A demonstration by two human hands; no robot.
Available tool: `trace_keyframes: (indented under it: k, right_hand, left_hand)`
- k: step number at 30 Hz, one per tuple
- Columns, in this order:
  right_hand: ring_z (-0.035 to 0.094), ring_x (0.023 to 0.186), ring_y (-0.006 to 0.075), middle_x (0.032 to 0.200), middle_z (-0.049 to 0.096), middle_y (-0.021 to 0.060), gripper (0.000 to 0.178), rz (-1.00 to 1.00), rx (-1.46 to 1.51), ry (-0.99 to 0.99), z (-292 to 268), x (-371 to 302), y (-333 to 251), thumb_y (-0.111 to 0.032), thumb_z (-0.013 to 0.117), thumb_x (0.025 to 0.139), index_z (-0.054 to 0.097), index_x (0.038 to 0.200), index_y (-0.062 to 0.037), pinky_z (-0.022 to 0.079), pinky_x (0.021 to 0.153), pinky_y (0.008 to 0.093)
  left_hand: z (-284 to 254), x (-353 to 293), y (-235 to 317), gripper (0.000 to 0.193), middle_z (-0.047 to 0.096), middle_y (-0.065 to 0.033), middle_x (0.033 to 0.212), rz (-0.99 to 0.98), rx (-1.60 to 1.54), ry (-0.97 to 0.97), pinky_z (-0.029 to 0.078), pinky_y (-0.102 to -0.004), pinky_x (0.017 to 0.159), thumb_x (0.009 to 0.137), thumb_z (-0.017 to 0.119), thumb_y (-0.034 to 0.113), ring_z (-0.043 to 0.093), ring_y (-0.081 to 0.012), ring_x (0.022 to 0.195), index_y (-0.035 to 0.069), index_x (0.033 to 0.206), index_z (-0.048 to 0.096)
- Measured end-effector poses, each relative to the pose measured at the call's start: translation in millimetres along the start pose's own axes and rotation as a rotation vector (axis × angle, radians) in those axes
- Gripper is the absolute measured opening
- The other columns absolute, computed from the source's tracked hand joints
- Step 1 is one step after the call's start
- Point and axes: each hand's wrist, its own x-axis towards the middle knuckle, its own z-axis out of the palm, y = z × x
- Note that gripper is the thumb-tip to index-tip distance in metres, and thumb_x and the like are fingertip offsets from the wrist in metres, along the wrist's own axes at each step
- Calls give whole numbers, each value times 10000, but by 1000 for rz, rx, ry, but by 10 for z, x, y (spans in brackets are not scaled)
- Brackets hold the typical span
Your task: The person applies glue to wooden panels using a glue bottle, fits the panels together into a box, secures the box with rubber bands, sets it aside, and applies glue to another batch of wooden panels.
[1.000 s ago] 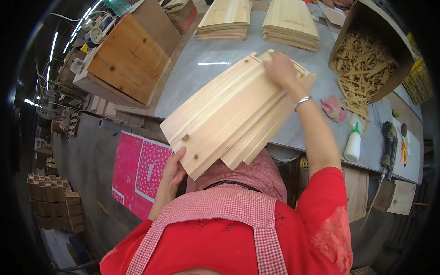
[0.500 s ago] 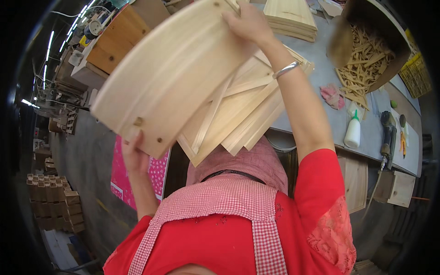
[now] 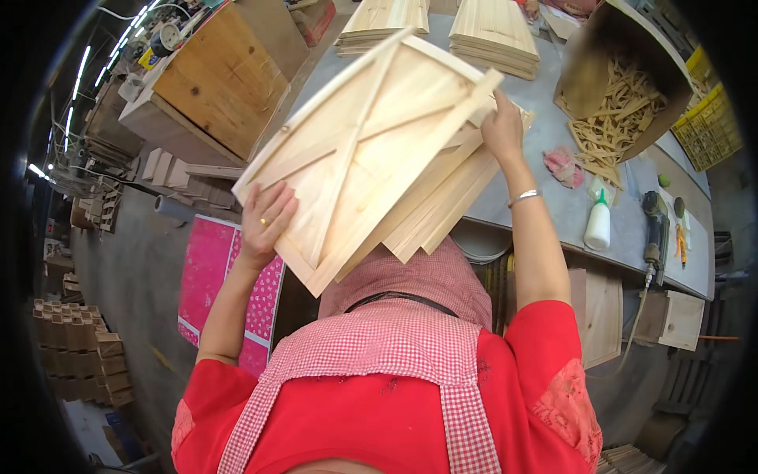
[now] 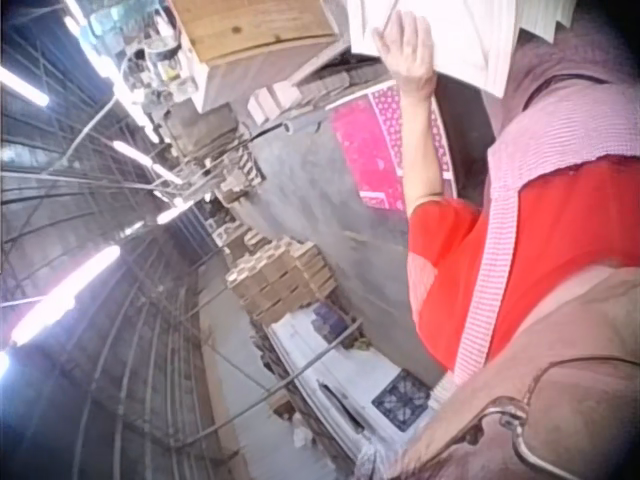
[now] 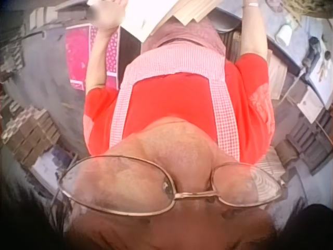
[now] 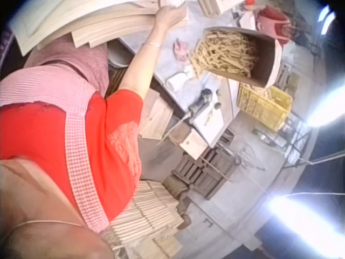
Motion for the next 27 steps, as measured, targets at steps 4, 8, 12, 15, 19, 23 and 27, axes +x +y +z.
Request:
trace_keyframes:
  k: [4, 8, 12, 15, 19, 23, 27]
  right_hand:
    - [553, 1153, 452, 1188, 622, 290, 461, 52, -138, 102, 2, -460, 274, -26, 466, 840, 554, 1289, 33, 437, 1002, 485]
    - [546, 1175, 441, 1251, 595, 282, 449, 182, -107, -86, 8, -721, 374, -46, 475, 859, 553, 1291, 46, 416, 1038, 475]
    - [537, 1204, 437, 1293, 576, 280, 443, 56, -136, -58, 75, -868, 393, -62, 485, 872, 544, 1294, 56, 406, 1060, 467]
    - [527, 1231, 424, 1328, 560, 276, 448, 64, -185, -35, 133, -929, 394, -58, 487, 876, 533, 1307, 55, 404, 1068, 464]
    - [516, 1252, 417, 1351, 549, 268, 454, 39, -175, -17, 179, -988, 370, -51, 488, 878, 526, 1320, 46, 397, 1074, 464]
    - [521, 1253, 412, 1349, 556, 255, 425, 19, -274, 17, 202, -1023, 344, -61, 487, 908, 538, 1320, 28, 399, 1068, 458]
    - [527, 1242, 419, 1342, 558, 262, 416, 2, -253, 54, 188, -1028, 321, -72, 483, 920, 540, 1317, 36, 395, 1072, 464]
  left_hand:
    - [259, -107, -18, 443, 612, -85, 1344, 40, -135, -102, 296, -582, 1138, 834, 572, 72, 536, -295, 1309, 78, 1273, 632]
    - [257, -192, -14, 658, 518, -83, 1444, -21, -215, -318, 301, -573, 1138, 723, 648, -18, 461, -297, 1368, 136, 1358, 566]
    - [263, -246, 19, 558, 559, -70, 1401, -2, -167, -365, 329, -560, 1123, 768, 628, 44, 487, -295, 1344, 130, 1318, 598]
    - [397, -268, 40, 443, 610, -62, 1332, 103, -151, -180, 376, -520, 1099, 814, 593, 125, 530, -291, 1299, 113, 1255, 639]
    - [535, -304, 9, 379, 658, -62, 1250, 150, -172, -57, 479, -463, 1013, 834, 560, 186, 596, -295, 1222, 100, 1186, 674]
    - [467, -251, -8, 360, 673, -64, 1224, 189, -190, -39, 529, -448, 960, 819, 578, 190, 627, -307, 1182, 93, 1147, 691]
    - [284, -36, 59, 389, 707, -79, 1144, -27, -400, 49, 542, -451, 940, 740, 698, 152, 664, -326, 1111, 59, 1118, 699]
